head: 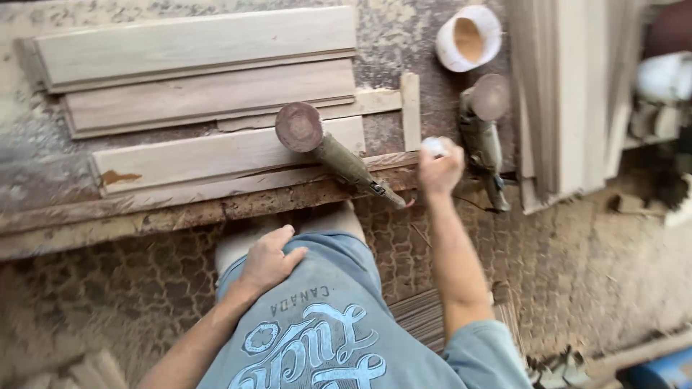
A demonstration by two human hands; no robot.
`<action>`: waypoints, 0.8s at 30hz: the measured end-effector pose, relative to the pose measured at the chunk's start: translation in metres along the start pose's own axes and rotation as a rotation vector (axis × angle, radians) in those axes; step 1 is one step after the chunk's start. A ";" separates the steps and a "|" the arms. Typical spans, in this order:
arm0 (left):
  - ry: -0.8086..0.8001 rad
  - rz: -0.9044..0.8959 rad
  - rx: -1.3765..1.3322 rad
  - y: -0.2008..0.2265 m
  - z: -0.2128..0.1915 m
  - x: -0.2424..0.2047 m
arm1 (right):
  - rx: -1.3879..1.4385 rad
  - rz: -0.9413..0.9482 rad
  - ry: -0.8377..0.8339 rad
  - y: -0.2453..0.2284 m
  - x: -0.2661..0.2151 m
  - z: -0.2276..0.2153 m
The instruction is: Applying glue to wood panels and sanding them with an orbital sander.
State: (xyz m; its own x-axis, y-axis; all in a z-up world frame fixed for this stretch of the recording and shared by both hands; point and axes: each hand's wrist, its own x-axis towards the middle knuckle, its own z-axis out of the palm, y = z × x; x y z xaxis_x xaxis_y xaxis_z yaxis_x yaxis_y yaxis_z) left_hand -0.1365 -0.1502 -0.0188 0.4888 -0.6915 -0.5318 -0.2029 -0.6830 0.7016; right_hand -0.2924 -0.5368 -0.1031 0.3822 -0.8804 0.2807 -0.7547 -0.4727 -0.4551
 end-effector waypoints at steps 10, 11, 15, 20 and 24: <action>0.160 -0.311 0.194 -0.039 0.040 -0.052 | 0.174 0.085 0.005 0.069 0.009 0.019; 0.189 -0.341 0.193 -0.038 0.041 -0.056 | 0.204 0.068 -0.018 0.049 -0.003 0.017; 0.105 -0.469 0.142 -0.034 0.035 -0.059 | 0.272 -0.339 -0.219 -0.051 -0.038 -0.005; 0.349 -0.572 -0.102 -0.098 -0.041 -0.023 | 0.122 -0.339 -0.712 -0.177 -0.043 0.010; 0.630 -0.579 0.124 -0.139 -0.128 0.044 | -0.109 -0.093 -0.932 -0.170 -0.026 0.037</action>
State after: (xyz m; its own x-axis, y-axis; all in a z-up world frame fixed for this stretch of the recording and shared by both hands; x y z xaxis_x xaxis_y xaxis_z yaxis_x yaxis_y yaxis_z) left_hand 0.0222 -0.0557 -0.0795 0.9159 0.0074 -0.4014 0.1500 -0.9337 0.3250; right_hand -0.1548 -0.4346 -0.0642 0.6806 -0.5371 -0.4983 -0.7272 -0.5783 -0.3698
